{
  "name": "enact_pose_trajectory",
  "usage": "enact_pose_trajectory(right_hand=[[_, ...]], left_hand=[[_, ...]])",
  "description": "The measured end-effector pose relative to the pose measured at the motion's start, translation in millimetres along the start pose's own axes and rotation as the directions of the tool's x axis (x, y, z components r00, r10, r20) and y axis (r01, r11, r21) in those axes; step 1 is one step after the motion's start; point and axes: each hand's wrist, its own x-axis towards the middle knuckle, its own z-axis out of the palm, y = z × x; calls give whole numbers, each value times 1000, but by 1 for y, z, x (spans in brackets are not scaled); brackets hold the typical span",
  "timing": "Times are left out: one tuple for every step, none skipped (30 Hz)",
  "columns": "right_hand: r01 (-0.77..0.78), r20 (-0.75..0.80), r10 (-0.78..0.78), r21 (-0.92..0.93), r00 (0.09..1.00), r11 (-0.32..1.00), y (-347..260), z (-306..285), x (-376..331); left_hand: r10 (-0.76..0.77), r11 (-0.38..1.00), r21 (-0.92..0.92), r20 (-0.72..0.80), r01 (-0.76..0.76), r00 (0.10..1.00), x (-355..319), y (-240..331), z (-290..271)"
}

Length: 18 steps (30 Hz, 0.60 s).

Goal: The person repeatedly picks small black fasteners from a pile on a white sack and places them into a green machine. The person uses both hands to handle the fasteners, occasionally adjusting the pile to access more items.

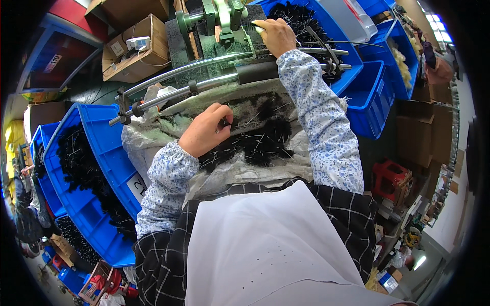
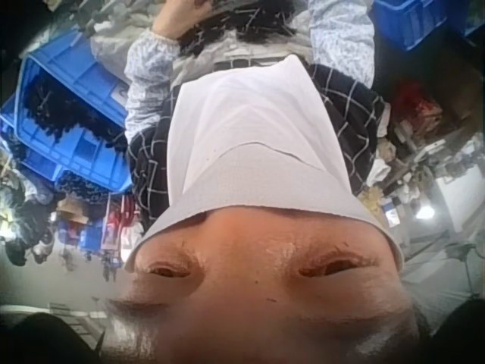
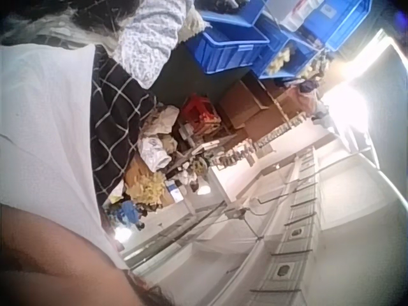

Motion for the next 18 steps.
enact_pose_trajectory(right_hand=[[7, 10, -7, -8, 1000, 1000, 2, 4, 3], [13, 21, -13, -17, 1000, 1000, 4, 5, 5], [28, 31, -26, -56, 999, 998, 6, 4, 3], [47, 42, -44, -87, 998, 995, 4, 2, 4], [67, 54, -61, -118, 997, 991, 2, -1, 6], [40, 93, -25, -164, 995, 986, 0, -7, 3], [8, 73, 7, -198, 997, 980, 2, -10, -3], [-71, 69, 85, -187, 994, 980, 3, -12, -7], [-149, 67, 163, -175, 984, 973, 4, -12, -10], [-150, 7, 153, -157, 988, 976, 6, -8, -16], [-158, 27, 162, -110, 986, 981, 8, -6, -17], [-166, 47, 169, -61, 984, 984, 10, -3, -16], [-174, 65, 174, -10, 983, 985, 10, -2, -14], [-152, 6, 152, 11, 988, 988, 5, 1, -14], [-153, 23, 153, 12, 988, 988, -1, 2, -13], [-153, 41, 152, 17, 988, 988, -11, 2, -10], [-156, 59, 155, 17, 986, 988, -21, 1, -8], [-147, 50, 146, 10, 988, 989, -32, -1, -6]], left_hand=[[10, 1000, -15, -4, -10, 1000, 1, 0, 2], [20, 999, -30, -8, -20, 1000, 2, 1, 4], [31, 998, -45, -11, -32, 999, 3, 2, 6], [27, 998, -54, -19, -28, 999, 3, 3, 5], [23, 998, -64, -27, -25, 999, 2, 5, 4], [20, 997, -74, -35, -22, 999, 2, 5, 3], [26, 997, -66, -55, -29, 998, 0, 3, 3], [31, 998, -58, -76, -36, 997, -3, -1, 2], [36, 998, -50, -98, -42, 995, -5, -3, 1], [25, 998, -60, -94, -31, 995, -5, -3, 0], [12, 997, -69, -92, -19, 996, -6, -3, 0], [-1, 997, -78, -91, -6, 996, -7, -2, 0], [-5, 997, -83, -82, -2, 997, -7, -2, -1], [-9, 996, -88, -74, 2, 997, -8, -2, -1], [-13, 996, -92, -67, 7, 998, -8, -2, 0], [-6, 996, -94, -79, -2, 997, -8, -2, 0], [6, 995, -98, -87, -15, 996, -8, -2, 1], [18, 995, -101, -95, -28, 995, -8, -2, 2]])
